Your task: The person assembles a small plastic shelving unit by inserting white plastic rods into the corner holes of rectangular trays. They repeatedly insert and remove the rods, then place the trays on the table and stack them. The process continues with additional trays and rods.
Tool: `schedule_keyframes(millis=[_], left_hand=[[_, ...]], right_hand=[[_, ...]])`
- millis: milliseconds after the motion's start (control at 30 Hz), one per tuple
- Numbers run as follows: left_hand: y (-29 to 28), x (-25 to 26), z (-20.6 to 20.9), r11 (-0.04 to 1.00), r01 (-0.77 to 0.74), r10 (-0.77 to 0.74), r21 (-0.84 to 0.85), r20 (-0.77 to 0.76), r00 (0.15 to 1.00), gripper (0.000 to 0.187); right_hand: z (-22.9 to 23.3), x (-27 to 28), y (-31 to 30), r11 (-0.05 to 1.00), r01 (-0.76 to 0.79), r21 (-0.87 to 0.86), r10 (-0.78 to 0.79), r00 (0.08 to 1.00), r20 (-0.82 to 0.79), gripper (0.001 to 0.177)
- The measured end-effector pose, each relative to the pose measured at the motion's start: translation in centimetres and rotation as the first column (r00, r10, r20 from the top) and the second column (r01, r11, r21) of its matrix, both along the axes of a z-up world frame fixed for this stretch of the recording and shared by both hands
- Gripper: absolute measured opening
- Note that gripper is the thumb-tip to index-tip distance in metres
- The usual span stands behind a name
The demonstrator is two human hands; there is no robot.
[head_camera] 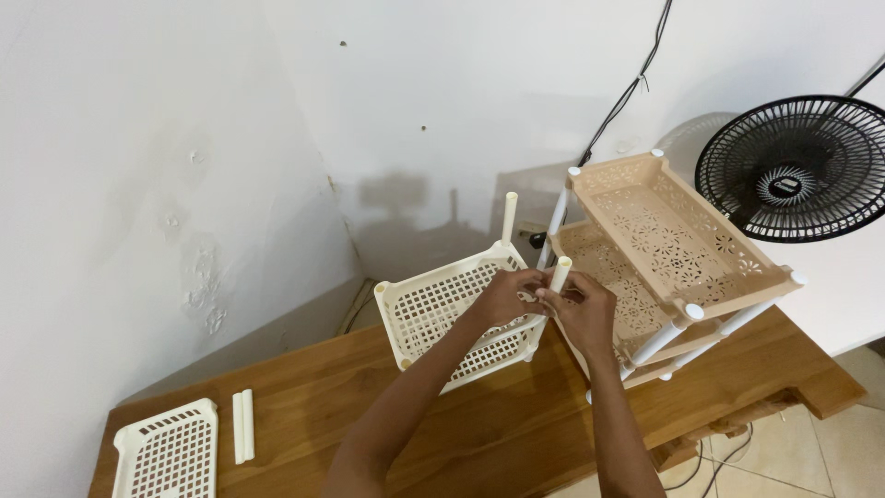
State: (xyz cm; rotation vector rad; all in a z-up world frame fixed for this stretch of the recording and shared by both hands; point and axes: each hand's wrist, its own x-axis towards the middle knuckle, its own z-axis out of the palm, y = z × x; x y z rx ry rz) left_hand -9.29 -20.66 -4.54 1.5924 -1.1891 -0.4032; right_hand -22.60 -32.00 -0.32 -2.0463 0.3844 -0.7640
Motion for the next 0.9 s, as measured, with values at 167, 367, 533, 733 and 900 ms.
schedule_keyframes(millis=[167,367,533,733,900], left_hand=[[0.1,0.0,-0.3,1.000,-0.001,0.001,0.004,-0.012,1.000,0.059],[0.5,0.0,-0.1,1.000,0.010,-0.010,-0.006,-0.009,1.000,0.072],[0.2,-0.2,0.0,1.000,0.011,-0.010,0.029,-0.036,0.999,0.063],[-0.2,0.6,-0.7,0.997,0.058,-0.054,0.043,-0.075,0.996,0.043],[0.6,1.5,-0.3,0.988,-0.111,0.105,-0.108,-0.063,0.993,0.017]], right_hand=[[-0.1,0.0,0.1,1.000,-0.015,0.010,0.014,0.999,0.048,0.028],[-0.1,0.2,-1.2,0.974,-0.227,0.020,0.225,0.973,0.054,0.040],[2.1,0.1,-1.6,0.953,-0.279,0.115,0.268,0.957,0.108,0.042],[4.6,0.9,-1.3,0.933,-0.340,0.120,0.317,0.932,0.178,0.038],[4.0,1.4,-0.7,0.888,-0.363,0.281,0.319,0.928,0.192,0.034]])
